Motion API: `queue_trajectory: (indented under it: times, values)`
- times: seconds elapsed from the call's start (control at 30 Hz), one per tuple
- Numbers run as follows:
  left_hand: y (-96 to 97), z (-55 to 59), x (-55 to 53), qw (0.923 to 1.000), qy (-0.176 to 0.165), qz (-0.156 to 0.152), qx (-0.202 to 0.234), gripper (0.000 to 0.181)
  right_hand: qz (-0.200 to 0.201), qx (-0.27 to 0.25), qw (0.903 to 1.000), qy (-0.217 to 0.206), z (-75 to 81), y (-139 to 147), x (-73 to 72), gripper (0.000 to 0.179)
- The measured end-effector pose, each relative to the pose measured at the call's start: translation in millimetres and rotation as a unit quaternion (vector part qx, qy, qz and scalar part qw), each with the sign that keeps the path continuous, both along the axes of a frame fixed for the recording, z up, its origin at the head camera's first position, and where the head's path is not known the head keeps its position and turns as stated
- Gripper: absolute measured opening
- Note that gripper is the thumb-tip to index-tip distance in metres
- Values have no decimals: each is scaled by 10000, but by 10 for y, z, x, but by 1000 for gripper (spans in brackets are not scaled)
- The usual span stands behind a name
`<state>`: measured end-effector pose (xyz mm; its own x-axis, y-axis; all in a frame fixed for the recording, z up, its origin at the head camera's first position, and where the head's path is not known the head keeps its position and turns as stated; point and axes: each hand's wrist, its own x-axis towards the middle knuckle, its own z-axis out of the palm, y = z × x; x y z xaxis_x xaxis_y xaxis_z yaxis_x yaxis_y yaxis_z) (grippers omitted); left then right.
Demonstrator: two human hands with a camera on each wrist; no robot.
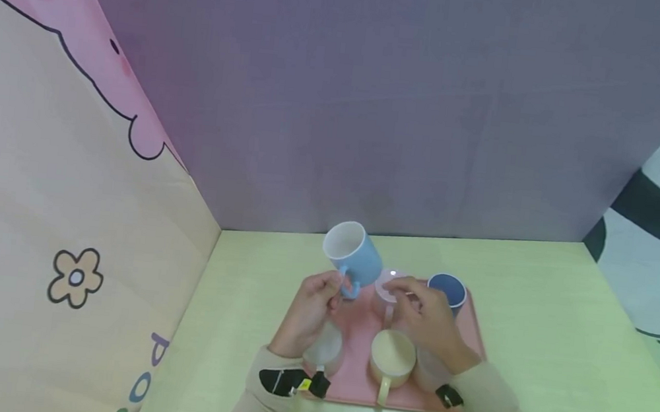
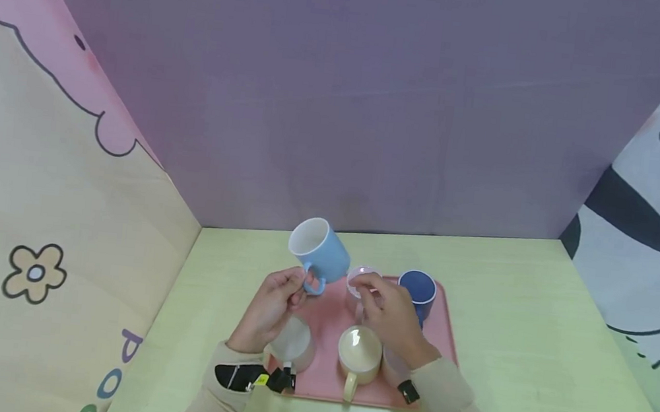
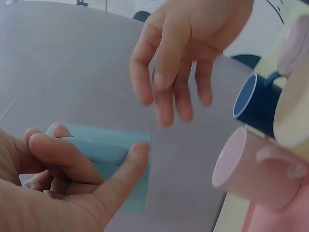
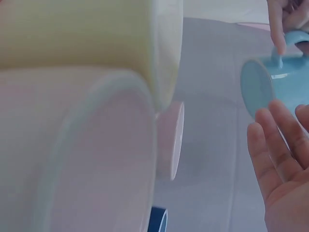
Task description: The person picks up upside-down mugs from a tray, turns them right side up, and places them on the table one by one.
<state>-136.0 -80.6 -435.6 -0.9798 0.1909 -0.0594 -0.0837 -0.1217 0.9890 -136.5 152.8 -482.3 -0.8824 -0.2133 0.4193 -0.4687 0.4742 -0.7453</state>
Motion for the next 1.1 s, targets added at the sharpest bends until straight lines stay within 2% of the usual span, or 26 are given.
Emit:
queue_trajectory:
  times: [0.13,0.33,0.53,0.67,0.8,1.1]
  values:
    - [-55,14,-39,9996,78,97,-239,38,-73,-66,9995,-300,-22,107,39,22]
    - [-168,25,-128,9985,46,345,-417,36,-476,143,9971,-582,4,251,92,24]
    - [-293,-18,-254,9977,65,448,-496,35,-520,185,9977,-382,-19,379,101,20]
    - [-388,-58,-334,9951,155,573,-793,33,-759,325,9964,-187,-39,480,118,21]
    - [-493,-87,-429,9926,149,708,-972,31,-838,386,9955,-194,-73,568,150,21]
    - [-644,-305,-618,9900,336,704,-1174,30,-785,242,9965,-185,-158,684,196,25]
